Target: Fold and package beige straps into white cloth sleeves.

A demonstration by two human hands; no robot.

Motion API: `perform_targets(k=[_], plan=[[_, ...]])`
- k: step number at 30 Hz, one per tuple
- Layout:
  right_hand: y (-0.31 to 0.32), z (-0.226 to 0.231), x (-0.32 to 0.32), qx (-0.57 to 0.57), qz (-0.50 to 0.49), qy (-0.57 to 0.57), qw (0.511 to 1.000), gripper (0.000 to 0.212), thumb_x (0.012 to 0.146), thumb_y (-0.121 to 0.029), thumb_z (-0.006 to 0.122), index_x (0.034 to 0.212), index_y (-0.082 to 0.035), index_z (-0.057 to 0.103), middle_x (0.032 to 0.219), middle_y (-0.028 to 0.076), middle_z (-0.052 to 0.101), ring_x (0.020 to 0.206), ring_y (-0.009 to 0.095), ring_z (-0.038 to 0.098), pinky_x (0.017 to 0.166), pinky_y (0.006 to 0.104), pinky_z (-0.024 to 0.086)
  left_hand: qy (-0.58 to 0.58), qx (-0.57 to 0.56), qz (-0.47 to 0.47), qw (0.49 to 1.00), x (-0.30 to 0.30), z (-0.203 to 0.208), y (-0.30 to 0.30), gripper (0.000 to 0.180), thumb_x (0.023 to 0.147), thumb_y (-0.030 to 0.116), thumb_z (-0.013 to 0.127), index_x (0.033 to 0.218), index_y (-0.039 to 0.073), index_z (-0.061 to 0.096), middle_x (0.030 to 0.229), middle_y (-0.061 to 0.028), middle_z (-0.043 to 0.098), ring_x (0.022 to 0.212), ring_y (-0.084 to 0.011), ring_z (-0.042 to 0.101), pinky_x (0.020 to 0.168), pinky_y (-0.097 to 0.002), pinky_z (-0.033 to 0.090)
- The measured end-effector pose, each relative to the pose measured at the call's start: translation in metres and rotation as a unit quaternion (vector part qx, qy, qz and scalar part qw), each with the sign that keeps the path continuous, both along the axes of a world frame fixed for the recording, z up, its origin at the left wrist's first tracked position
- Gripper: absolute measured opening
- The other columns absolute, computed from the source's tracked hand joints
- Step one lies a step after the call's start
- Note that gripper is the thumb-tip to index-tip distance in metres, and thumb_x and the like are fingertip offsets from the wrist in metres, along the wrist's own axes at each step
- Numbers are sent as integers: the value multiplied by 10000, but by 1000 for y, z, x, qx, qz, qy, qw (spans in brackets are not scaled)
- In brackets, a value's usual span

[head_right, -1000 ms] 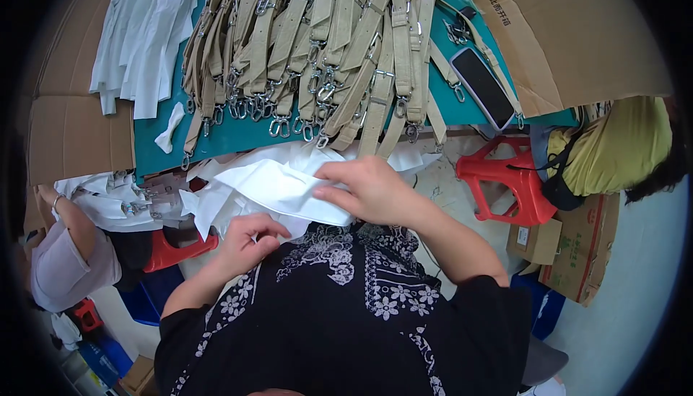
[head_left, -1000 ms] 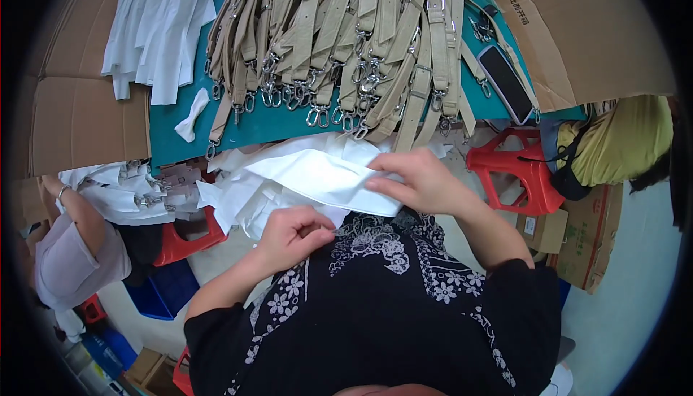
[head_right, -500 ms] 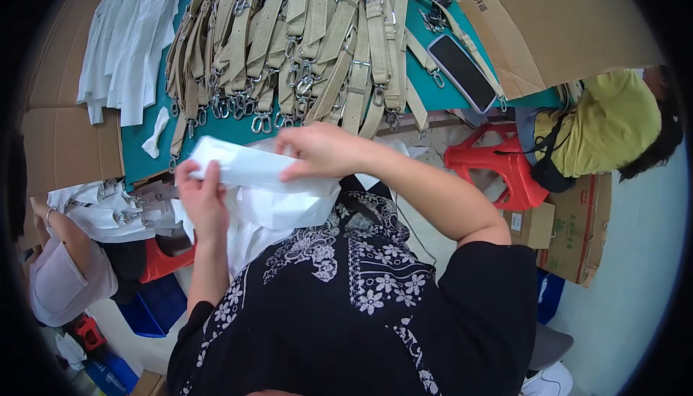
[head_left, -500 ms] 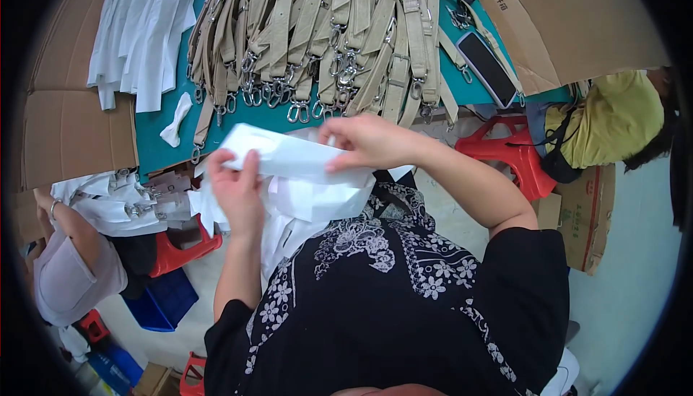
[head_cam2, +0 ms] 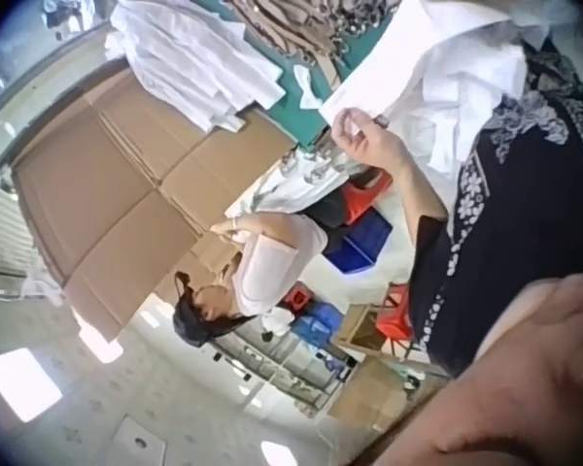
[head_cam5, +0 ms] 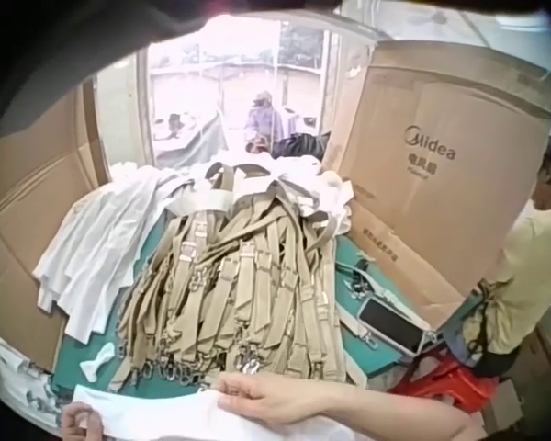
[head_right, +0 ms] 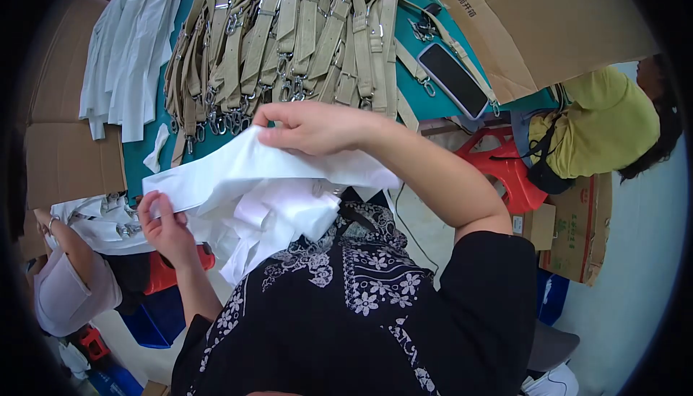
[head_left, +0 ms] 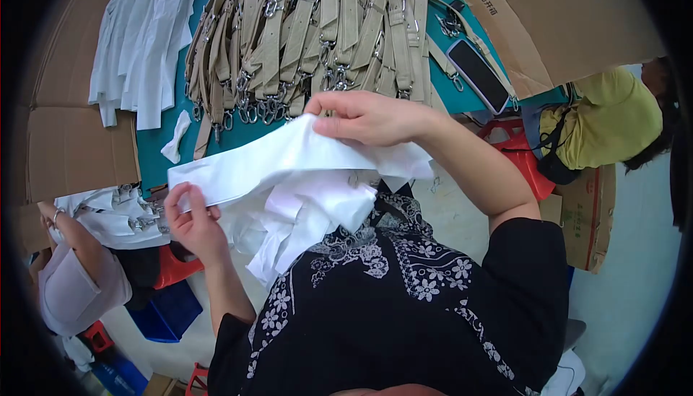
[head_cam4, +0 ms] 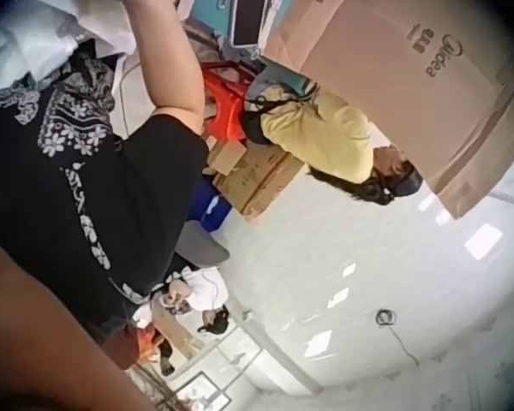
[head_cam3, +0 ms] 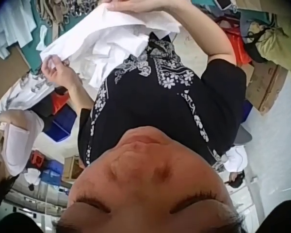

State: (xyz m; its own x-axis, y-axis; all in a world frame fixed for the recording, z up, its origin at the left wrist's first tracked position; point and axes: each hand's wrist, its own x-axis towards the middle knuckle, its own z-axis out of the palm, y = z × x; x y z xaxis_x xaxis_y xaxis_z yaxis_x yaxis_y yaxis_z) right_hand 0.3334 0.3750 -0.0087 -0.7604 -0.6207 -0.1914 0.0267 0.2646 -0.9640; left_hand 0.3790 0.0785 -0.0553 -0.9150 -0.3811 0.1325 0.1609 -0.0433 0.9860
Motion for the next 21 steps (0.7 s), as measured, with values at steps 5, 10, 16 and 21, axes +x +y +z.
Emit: perform_targets(k=[5,10,16,21], plan=[[16,-4,-4,97,116,-138,979,236,794,-216,628,892,-2,604,749,20,598,670,61,523,593,222,426,3,-7,115,993,-2,0,-75,94,833,61,553,926,57,546,695,10,541,474,-7,398,386,-137,277],[4,-20,7,179,118,70,974,262,784,-261,601,887,-20,611,731,126,606,644,203,579,587,313,444,-305,-580,-3,755,22,4,-156,240,819,170,581,1024,45,594,788,-33,588,578,-67,478,518,-189,381],[-52,-16,24,149,110,376,908,164,738,-207,577,785,-72,497,616,90,542,601,275,568,506,368,444,-30,-413,-336,846,-20,71,4,513,650,245,753,1076,29,567,907,-69,613,865,-180,569,795,-312,432],[-54,-4,19,30,46,423,904,202,756,-198,530,864,-57,434,703,104,545,592,299,573,479,389,463,-177,-180,-572,781,-35,60,62,319,646,73,748,896,-10,569,852,-38,614,779,-108,566,714,-266,462]])
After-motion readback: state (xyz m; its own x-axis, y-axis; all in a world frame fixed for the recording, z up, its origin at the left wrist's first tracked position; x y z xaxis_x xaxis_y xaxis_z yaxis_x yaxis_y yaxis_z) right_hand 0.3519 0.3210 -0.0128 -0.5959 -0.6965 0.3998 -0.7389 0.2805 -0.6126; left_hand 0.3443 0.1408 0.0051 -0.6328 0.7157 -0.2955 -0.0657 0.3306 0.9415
